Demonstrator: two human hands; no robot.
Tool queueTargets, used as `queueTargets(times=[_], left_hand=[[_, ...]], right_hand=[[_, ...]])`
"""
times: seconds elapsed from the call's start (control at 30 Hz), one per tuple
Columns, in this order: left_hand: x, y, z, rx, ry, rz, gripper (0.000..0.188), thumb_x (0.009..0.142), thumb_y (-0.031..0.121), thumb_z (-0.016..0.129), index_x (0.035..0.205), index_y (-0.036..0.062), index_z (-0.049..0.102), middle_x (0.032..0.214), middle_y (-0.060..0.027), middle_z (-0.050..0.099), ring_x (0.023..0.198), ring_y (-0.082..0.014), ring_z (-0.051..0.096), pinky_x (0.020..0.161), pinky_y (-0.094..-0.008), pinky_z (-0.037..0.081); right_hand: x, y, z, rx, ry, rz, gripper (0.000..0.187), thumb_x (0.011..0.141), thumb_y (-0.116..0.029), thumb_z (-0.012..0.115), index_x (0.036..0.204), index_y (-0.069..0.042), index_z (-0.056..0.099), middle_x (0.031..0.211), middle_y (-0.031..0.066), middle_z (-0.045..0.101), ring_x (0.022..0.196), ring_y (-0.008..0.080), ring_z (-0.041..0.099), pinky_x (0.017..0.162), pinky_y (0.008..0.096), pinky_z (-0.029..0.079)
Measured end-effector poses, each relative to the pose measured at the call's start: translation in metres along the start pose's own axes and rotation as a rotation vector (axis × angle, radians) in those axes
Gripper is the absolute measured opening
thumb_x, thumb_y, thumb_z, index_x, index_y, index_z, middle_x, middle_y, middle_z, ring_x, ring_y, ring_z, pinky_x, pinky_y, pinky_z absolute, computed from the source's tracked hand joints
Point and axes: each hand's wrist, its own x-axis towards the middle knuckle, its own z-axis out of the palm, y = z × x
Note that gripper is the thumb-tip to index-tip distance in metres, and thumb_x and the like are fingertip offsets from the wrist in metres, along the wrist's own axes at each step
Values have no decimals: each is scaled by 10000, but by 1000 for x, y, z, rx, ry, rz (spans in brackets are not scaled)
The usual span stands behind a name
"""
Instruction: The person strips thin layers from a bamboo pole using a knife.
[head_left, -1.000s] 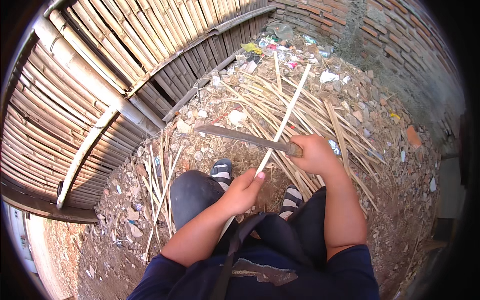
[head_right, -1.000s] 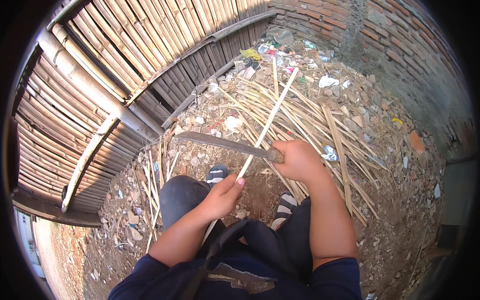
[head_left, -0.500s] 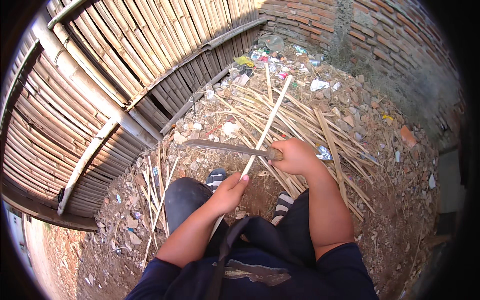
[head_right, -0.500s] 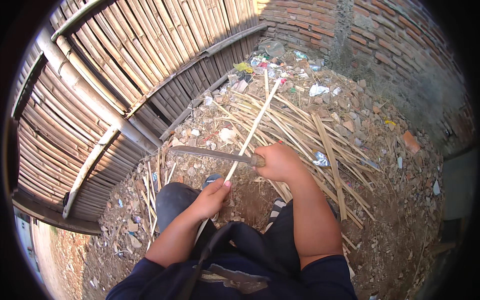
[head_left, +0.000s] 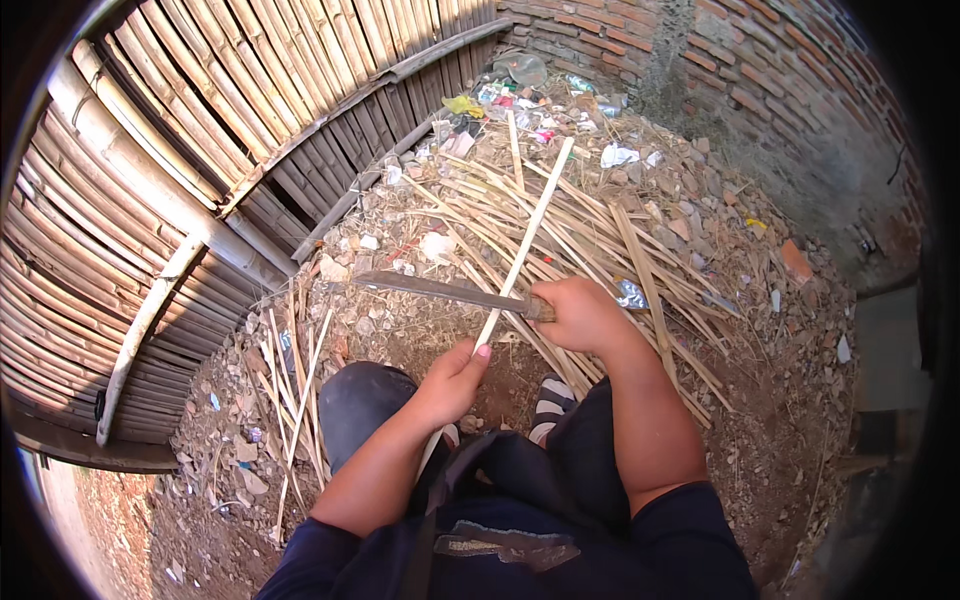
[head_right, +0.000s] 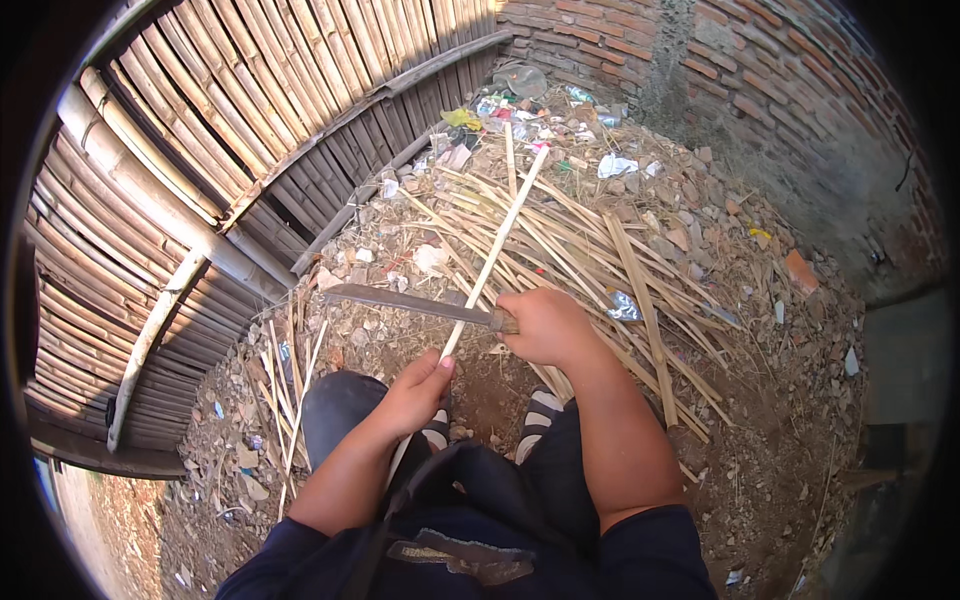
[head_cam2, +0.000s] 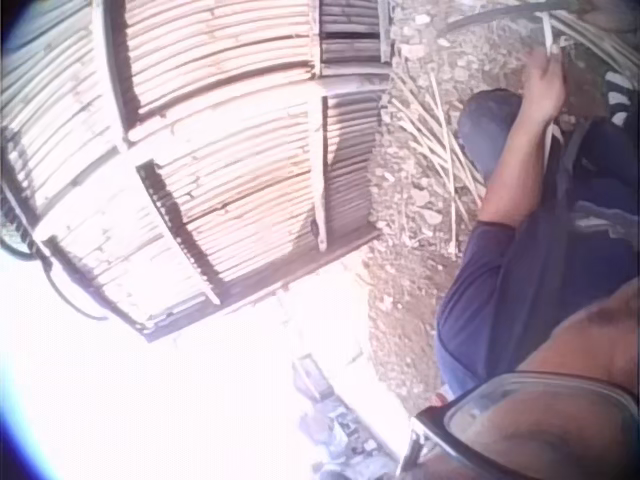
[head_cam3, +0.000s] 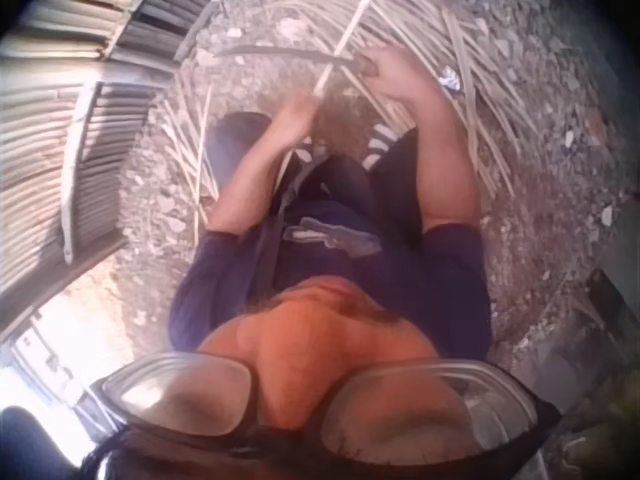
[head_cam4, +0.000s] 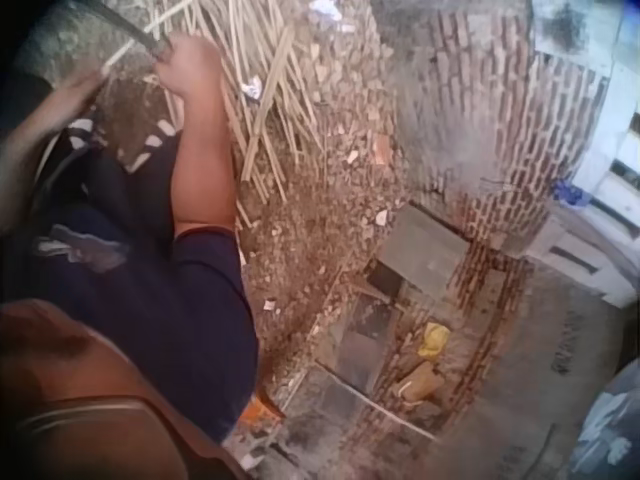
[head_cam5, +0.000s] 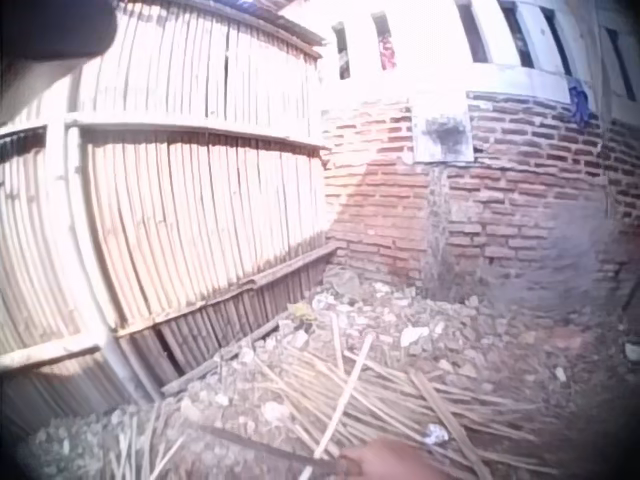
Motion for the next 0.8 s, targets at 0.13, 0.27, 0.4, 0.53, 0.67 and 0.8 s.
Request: queueTargets(times=[0.13, 0.27, 0.4, 0.53, 0.67, 0.8], left_hand=[[-4, 5, -6, 173, -8, -53, 387, 1136, 356, 479, 987, 7, 553, 783, -121, 551, 745, -222, 536, 727, -406, 470], [-7, 9, -13, 174, 32, -34, 384, 1130, 355, 490, 987, 5, 557, 784, -170, 575, 731, -256, 555, 720, -424, 473], [-17, 12, -13, 225, 69, -36, 379, 1128, 348, 491, 966, 11, 550, 772, -172, 583, 709, -266, 558, 701, -431, 470], [-12, 1, -17, 0, 45, -67, 302, 1150, 330, 465, 944, 114, 510, 730, 46, 453, 625, -64, 403, 550, -265, 359], [-22, 14, -9, -91, 11, -63, 289, 1153, 318, 461, 936, 129, 493, 739, 58, 414, 602, -61, 350, 530, -256, 313], [-26, 25, 0, -197, -75, -172, 286, 1154, 325, 453, 941, 135, 483, 723, 55, 400, 595, -69, 343, 528, -258, 303]], right_hand=[[18, 11, 5, 3, -65, -23, 236, 790, -250, 775, 988, -130, 729, 824, 176, 716, 853, 408, 705, 748, 515, 545], [23, -9, 7, -6, -29, 26, 230, 769, -248, 758, 956, -121, 711, 801, 179, 704, 820, 408, 702, 731, 511, 546], [7, -13, 15, -165, 49, -106, 205, 793, -276, 733, 922, -119, 701, 783, 180, 698, 787, 412, 693, 710, 515, 544], [21, -19, 15, -42, 101, -9, 199, 785, -262, 756, 901, -116, 687, 772, 160, 699, 817, 417, 696, 762, 521, 557], [7, -32, 14, -127, 147, -73, 203, 783, -250, 775, 905, -114, 689, 763, 158, 695, 828, 400, 713, 785, 512, 563], [32, 17, -5, 194, 309, 219, 190, 762, -224, 774, 890, -117, 685, 795, 147, 706, 837, 390, 719, 748, 519, 558]])
